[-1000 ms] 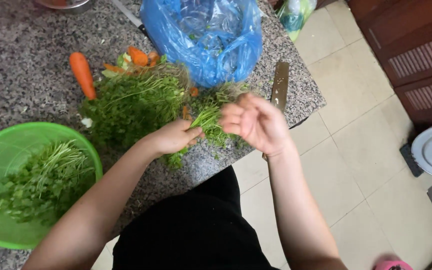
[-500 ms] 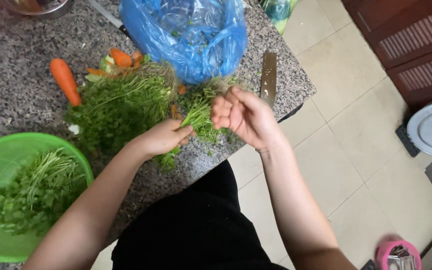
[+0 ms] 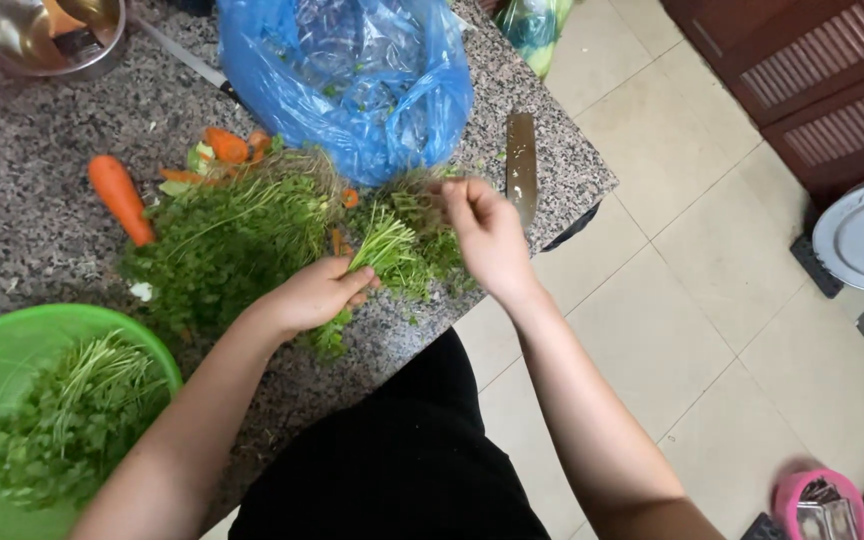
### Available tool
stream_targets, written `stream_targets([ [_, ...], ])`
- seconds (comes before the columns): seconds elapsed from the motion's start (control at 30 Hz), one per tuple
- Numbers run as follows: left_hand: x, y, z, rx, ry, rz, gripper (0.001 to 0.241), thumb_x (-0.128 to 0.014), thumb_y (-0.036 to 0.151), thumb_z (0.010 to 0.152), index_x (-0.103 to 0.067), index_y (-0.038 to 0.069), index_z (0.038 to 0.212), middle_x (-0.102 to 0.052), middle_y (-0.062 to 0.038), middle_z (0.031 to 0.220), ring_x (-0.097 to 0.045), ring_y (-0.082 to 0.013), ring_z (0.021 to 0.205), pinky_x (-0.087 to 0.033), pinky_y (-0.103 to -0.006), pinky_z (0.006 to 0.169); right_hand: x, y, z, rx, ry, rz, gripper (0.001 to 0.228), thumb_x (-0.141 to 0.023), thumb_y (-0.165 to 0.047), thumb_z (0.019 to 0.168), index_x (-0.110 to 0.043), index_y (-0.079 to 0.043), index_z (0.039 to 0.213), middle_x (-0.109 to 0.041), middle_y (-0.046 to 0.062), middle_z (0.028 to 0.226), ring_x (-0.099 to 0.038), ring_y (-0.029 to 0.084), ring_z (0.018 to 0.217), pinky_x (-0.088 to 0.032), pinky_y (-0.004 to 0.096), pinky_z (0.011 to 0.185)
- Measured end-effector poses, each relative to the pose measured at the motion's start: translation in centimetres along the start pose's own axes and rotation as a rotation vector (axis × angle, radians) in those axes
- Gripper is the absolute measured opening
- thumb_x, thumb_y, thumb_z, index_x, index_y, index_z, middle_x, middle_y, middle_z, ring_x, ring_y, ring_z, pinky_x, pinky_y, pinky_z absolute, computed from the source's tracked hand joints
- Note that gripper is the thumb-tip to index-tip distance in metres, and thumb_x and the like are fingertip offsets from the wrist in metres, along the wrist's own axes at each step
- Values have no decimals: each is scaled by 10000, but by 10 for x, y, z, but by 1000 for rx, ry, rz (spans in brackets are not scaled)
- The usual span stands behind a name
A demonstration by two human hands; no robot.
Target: Cleaning and trimming the roots of cilantro on a kitchen countertop.
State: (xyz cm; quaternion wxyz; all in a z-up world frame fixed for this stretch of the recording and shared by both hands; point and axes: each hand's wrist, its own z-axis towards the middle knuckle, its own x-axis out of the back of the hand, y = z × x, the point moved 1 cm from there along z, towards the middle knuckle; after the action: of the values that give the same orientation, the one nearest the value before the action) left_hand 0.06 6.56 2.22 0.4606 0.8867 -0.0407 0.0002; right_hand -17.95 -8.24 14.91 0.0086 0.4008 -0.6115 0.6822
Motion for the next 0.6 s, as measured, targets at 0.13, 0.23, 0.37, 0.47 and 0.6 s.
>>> stream_targets([
  [0.13,-2,-1,4,-24,-9,-37,365,-474,332,1063,-682,32,1062,-573,32,753,-513,-106,710,-471,-285,690,13,-4,6,14,-231,669,317,-467,-256,1099,-642,8,1081,-737,107,1133,-715,149,974,-594,319,894],
  [0.23,-2,-6,5,-67,-17,-55,369,-473,325,1067,-687,25,1054,-542,17,739,-495,-121,694,-456,-301,663,13,-5,6,-36,-268,810,297,-454,-235,1113,-629,2,1075,-741,151,1124,-733,210,953,-607,373,877],
  [0.37,-2,-9,7,-124,-21,-33,362,-476,324,1066,-686,29,1064,-551,8,746,-501,-125,692,-457,-303,656,10,4,6,-52,-281,815,286,-452,-225,1109,-628,-1,1086,-735,154,1120,-726,213,939,-604,363,876],
  [0.47,-1,-4,2,-82,-7,-7,361,-475,328,1057,-686,35,1072,-582,15,757,-530,-116,706,-477,-293,674,8,8,5,-74,-287,822,293,-445,-223,1111,-632,2,1087,-738,151,1117,-725,207,932,-603,360,879],
  [0.6,-1,-12,8,-73,-9,-32,373,-486,330,1057,-686,16,1082,-593,12,774,-536,-119,724,-484,-297,690,8,10,5,-129,-265,818,281,-441,-213,1103,-632,-6,1094,-742,147,1101,-729,205,923,-601,355,871],
])
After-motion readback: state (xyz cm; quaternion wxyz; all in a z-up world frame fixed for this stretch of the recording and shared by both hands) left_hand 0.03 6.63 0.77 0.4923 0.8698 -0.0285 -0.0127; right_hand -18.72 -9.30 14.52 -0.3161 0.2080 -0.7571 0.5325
